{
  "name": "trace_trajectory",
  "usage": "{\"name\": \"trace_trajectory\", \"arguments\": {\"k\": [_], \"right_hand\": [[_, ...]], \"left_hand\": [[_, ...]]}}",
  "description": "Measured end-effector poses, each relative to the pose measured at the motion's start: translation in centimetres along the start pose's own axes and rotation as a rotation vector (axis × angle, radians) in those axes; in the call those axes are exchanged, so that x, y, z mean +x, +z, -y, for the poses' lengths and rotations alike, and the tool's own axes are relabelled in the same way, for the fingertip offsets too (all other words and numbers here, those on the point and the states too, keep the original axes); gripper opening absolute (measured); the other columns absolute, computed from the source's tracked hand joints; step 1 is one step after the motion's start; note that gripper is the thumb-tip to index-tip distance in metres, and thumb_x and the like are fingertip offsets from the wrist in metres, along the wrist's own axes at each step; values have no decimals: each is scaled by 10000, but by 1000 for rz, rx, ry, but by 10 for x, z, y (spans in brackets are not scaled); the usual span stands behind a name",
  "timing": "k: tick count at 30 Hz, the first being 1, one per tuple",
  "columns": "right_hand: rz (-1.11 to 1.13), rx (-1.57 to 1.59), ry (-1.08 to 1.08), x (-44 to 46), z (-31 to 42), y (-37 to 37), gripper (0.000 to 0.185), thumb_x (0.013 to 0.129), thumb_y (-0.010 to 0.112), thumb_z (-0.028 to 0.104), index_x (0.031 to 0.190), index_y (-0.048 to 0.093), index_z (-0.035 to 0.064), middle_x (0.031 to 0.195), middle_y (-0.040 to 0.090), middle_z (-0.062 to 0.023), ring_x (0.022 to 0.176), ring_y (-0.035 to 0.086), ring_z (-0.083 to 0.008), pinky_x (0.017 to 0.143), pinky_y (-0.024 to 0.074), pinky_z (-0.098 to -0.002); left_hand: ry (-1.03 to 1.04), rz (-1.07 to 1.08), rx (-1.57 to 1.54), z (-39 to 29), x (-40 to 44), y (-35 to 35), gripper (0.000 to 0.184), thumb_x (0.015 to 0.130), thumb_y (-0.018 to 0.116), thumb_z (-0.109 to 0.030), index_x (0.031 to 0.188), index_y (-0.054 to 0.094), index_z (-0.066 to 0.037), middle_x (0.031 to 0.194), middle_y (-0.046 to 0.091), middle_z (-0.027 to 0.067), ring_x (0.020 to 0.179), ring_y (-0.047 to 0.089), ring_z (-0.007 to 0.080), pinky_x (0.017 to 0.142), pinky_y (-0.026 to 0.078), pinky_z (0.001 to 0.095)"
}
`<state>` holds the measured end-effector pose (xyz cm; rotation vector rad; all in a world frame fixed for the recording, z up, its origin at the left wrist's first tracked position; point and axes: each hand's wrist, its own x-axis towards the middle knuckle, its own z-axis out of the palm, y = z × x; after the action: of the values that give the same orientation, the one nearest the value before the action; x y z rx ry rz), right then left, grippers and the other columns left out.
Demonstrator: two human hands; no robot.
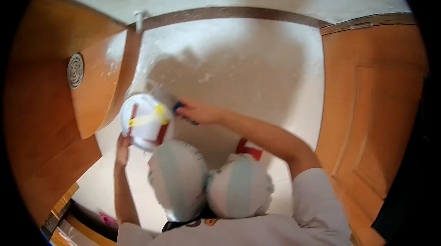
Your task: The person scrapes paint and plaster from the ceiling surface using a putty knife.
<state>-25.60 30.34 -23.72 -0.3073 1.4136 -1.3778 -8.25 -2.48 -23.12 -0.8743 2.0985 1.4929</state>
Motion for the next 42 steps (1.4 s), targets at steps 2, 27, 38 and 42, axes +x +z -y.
{"name": "trace_trajectory", "arguments": {"k": [2,27,38,42], "right_hand": [[15,29,-147,0,-15,0,190,910,437,208,998,476,44,914,567,-53,790,528,-122,649,443,-273],[-1301,-182,-51,-230,-46,-201,186,848,491,39,1017,515,-35,763,604,-97,546,570,-119,497,471,-243],[-1694,-401,-129,-231,99,-153,121,690,692,11,718,580,-25,580,576,-57,463,535,-91,390,374,-233],[-1651,-332,-329,-240,127,-176,120,692,697,12,704,579,-9,616,592,-43,513,551,-91,426,384,-210]], "left_hand": [[-72,-30,13,8,-1,-7,554,836,442,-406,1274,392,-71,1137,499,39,976,481,143,824,386,292],[38,-173,43,5,-8,-3,326,888,438,-330,1061,502,-62,807,536,34,702,521,137,642,440,276],[1218,380,357,-281,-94,161,36,738,610,-105,732,636,-80,655,573,70,610,550,246,567,443,323],[1488,775,395,-299,-146,247,250,761,547,-160,953,584,-5,785,582,85,732,557,206,682,446,313]]}}
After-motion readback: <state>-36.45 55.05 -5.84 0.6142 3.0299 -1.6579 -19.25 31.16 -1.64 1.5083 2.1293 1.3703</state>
